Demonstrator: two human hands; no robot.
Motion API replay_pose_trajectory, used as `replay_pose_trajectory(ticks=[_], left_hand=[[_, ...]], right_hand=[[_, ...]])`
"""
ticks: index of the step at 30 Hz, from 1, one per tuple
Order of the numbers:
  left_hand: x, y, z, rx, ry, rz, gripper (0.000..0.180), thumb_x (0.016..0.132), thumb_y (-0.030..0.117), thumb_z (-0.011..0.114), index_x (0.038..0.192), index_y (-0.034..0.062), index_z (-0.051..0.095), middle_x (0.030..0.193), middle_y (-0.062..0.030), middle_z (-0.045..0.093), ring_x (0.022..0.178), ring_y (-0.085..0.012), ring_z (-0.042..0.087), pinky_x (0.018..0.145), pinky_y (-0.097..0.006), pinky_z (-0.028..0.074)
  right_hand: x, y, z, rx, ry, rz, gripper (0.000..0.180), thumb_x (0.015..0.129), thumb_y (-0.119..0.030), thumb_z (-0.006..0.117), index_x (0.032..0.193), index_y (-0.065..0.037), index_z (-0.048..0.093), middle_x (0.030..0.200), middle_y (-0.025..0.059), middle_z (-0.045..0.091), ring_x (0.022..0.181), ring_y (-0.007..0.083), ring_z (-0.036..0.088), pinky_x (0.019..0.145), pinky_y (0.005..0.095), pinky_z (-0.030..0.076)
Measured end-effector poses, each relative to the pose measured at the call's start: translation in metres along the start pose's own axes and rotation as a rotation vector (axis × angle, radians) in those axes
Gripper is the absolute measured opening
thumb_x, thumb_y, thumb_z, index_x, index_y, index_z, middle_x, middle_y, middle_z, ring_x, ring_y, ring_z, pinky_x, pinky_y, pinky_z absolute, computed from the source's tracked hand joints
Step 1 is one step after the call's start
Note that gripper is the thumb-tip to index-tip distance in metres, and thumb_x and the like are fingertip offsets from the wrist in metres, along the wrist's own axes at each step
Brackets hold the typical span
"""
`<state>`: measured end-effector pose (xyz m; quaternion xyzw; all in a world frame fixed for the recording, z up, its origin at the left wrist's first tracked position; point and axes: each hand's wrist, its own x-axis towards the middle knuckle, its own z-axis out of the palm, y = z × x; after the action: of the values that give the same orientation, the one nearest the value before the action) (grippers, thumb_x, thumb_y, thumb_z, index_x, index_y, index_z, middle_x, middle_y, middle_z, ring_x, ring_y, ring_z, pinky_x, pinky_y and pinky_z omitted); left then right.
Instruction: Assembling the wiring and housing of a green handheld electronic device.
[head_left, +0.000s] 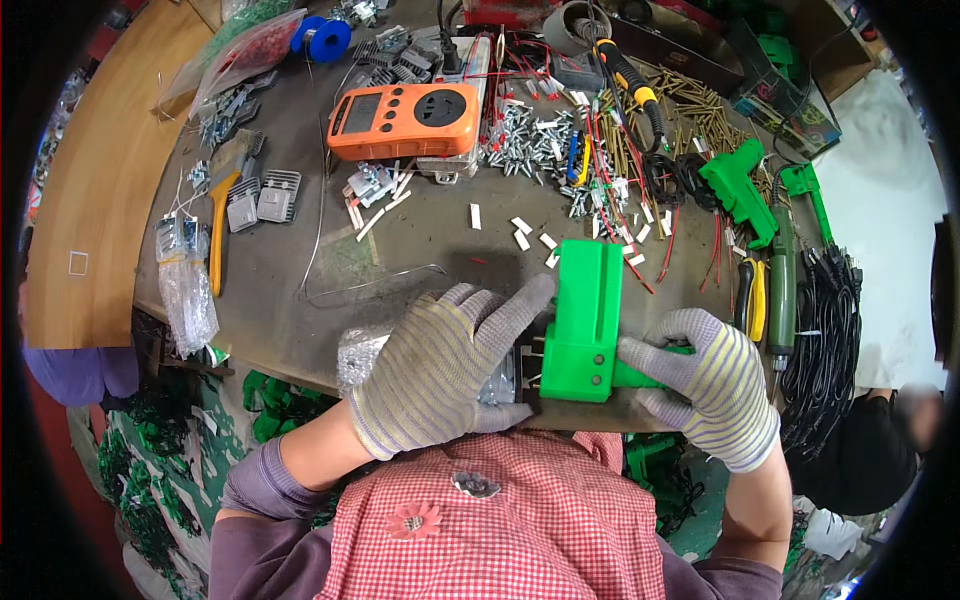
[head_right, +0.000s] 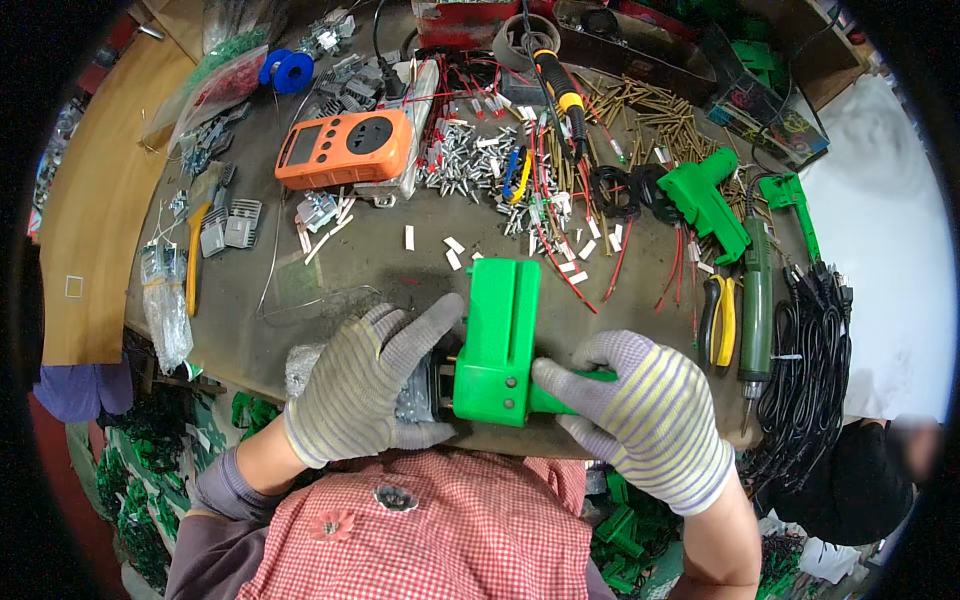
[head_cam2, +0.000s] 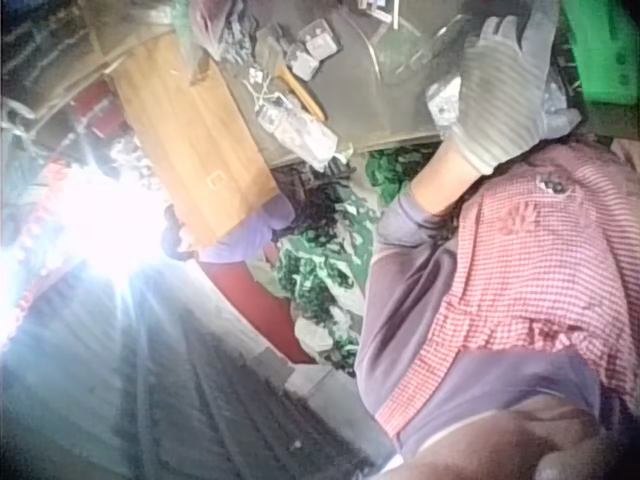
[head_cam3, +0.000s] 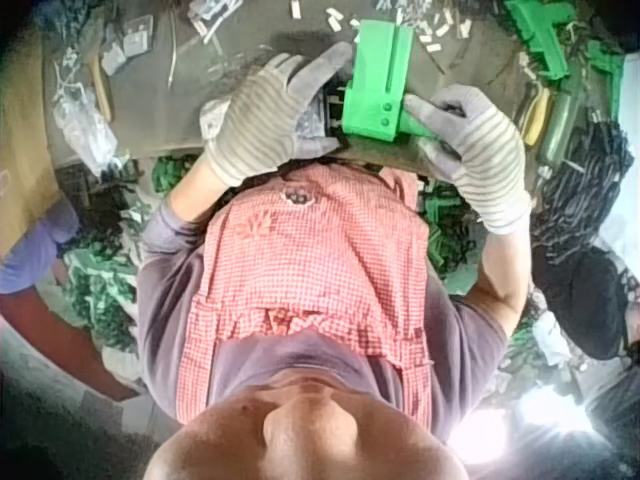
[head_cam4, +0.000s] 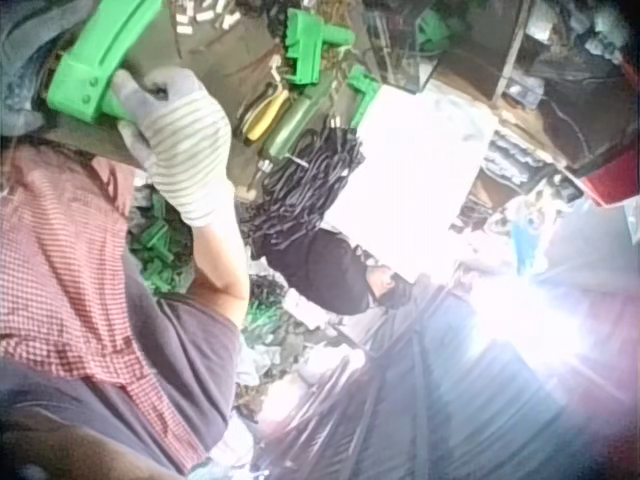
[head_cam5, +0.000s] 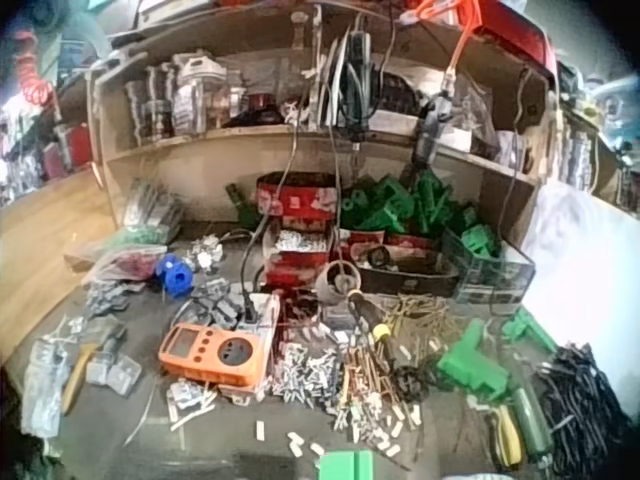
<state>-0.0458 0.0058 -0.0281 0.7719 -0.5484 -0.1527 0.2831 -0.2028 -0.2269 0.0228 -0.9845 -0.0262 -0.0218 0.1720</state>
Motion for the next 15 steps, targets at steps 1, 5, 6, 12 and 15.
replay_pose_trajectory(ticks=[1, 5, 6, 12, 15], left_hand=[[0.0, 0.001, 0.0, 0.0, 0.001, 0.0, 0.108, 0.065, 0.044, 0.083, 0.153, 0.0062, 0.033, 0.107, -0.02, 0.06, 0.101, -0.0384, 0.058, 0.087, -0.05, 0.046], [-0.002, 0.003, 0.0, 0.059, 0.004, 0.005, 0.107, 0.065, 0.043, 0.083, 0.152, 0.0063, 0.034, 0.106, -0.0193, 0.06, 0.1, -0.0376, 0.058, 0.086, -0.049, 0.047], [-0.001, 0.003, 0.0, 0.066, 0.011, 0.011, 0.107, 0.065, 0.043, 0.083, 0.152, 0.0063, 0.034, 0.106, -0.0191, 0.06, 0.1, -0.0374, 0.058, 0.086, -0.049, 0.047], [0.0, 0.003, -0.001, 0.094, 0.023, 0.003, 0.106, 0.066, 0.042, 0.084, 0.152, 0.0062, 0.035, 0.104, -0.019, 0.06, 0.098, -0.0373, 0.058, 0.085, -0.05, 0.047], [0.003, 0.004, -0.002, 0.054, -0.038, -0.022, 0.109, 0.063, 0.043, 0.085, 0.152, 0.0062, 0.034, 0.111, -0.0202, 0.059, 0.102, -0.0383, 0.058, 0.089, -0.05, 0.048]], right_hand=[[0.003, 0.001, -0.001, 0.015, -0.04, -0.029, 0.043, 0.072, -0.02, 0.079, 0.115, -0.022, 0.074, 0.091, 0.006, 0.064, 0.079, 0.0262, 0.065, 0.065, 0.0386, 0.053], [0.007, 0.003, -0.001, 0.042, -0.087, -0.079, 0.043, 0.074, -0.022, 0.079, 0.116, -0.023, 0.074, 0.091, 0.0053, 0.063, 0.079, 0.0261, 0.065, 0.066, 0.0385, 0.053], [0.009, 0.003, -0.002, 0.042, -0.089, -0.08, 0.043, 0.074, -0.022, 0.079, 0.116, -0.023, 0.074, 0.091, 0.0053, 0.063, 0.079, 0.0261, 0.065, 0.066, 0.0385, 0.053], [0.015, 0.008, 0.007, 0.015, -0.089, -0.125, 0.042, 0.074, -0.021, 0.079, 0.115, -0.022, 0.074, 0.092, 0.0058, 0.063, 0.079, 0.0268, 0.064, 0.065, 0.0398, 0.053], [0.012, 0.017, 0.016, 0.099, -0.036, -0.143, 0.041, 0.074, -0.02, 0.078, 0.115, -0.022, 0.074, 0.093, 0.007, 0.063, 0.08, 0.0282, 0.065, 0.067, 0.0407, 0.053]])
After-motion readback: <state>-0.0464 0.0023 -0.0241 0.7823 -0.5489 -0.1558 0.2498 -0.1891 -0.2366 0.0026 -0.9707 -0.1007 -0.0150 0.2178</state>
